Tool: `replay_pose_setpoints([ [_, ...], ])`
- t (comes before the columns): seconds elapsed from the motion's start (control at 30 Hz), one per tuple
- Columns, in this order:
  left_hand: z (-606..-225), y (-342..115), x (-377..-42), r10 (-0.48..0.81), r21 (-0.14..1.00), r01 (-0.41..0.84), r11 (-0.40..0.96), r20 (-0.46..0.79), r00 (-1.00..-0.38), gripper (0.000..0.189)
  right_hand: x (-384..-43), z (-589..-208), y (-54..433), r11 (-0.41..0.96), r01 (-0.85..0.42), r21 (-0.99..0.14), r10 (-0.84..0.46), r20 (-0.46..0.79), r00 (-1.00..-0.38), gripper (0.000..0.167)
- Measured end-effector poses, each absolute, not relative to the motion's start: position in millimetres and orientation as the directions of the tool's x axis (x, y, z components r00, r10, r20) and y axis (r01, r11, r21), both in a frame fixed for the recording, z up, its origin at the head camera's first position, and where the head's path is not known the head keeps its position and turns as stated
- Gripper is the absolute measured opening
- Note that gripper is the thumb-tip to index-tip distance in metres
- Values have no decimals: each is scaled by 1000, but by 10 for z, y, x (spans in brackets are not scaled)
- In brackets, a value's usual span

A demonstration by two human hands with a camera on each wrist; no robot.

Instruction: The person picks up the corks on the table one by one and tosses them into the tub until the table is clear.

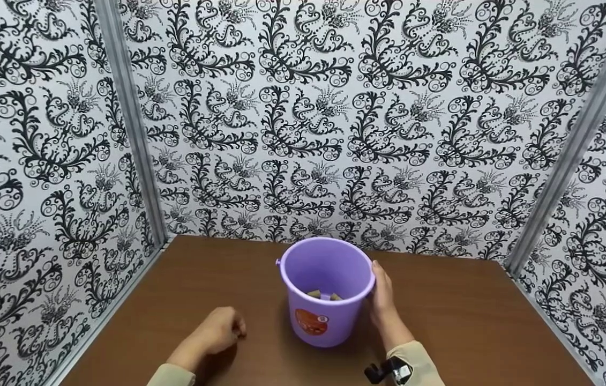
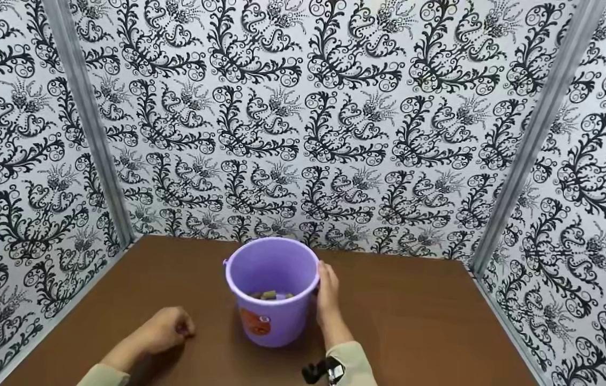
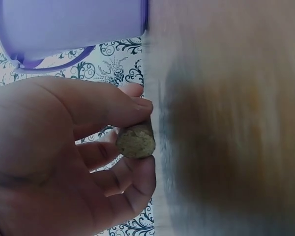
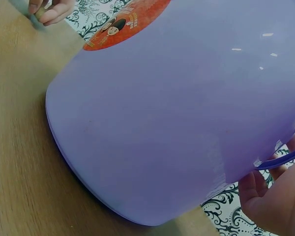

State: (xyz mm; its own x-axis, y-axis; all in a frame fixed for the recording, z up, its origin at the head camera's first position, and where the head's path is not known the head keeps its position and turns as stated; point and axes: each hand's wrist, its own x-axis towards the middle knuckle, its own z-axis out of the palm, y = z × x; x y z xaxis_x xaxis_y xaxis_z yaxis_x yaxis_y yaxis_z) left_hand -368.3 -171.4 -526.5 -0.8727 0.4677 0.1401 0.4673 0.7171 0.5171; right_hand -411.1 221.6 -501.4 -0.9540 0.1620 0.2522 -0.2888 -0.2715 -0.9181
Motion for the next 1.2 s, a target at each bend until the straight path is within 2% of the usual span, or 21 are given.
replay_pose_setpoints([
  [0.3,-5238,-1651,-3666,476,497,501,709,187,-859,29,-4088,-5002,2198,-275,-294,-915,170,255,-952,55],
  [0.5,-5221,-1594,-3646,474,426,565,707,307,-825,27,-4088,-5009,2219,-264,-289,-920,171,250,-953,55],
  [0.73,-5201,-1557,-3582,426,493,526,694,308,-851,29,-4085,-5043,2239,-294,-294,-910,134,266,-955,50],
  [1.2,-5090,-1510,-3572,432,466,568,678,372,-822,28,-4137,-5033,2221,-274,-290,-917,160,254,-954,53],
])
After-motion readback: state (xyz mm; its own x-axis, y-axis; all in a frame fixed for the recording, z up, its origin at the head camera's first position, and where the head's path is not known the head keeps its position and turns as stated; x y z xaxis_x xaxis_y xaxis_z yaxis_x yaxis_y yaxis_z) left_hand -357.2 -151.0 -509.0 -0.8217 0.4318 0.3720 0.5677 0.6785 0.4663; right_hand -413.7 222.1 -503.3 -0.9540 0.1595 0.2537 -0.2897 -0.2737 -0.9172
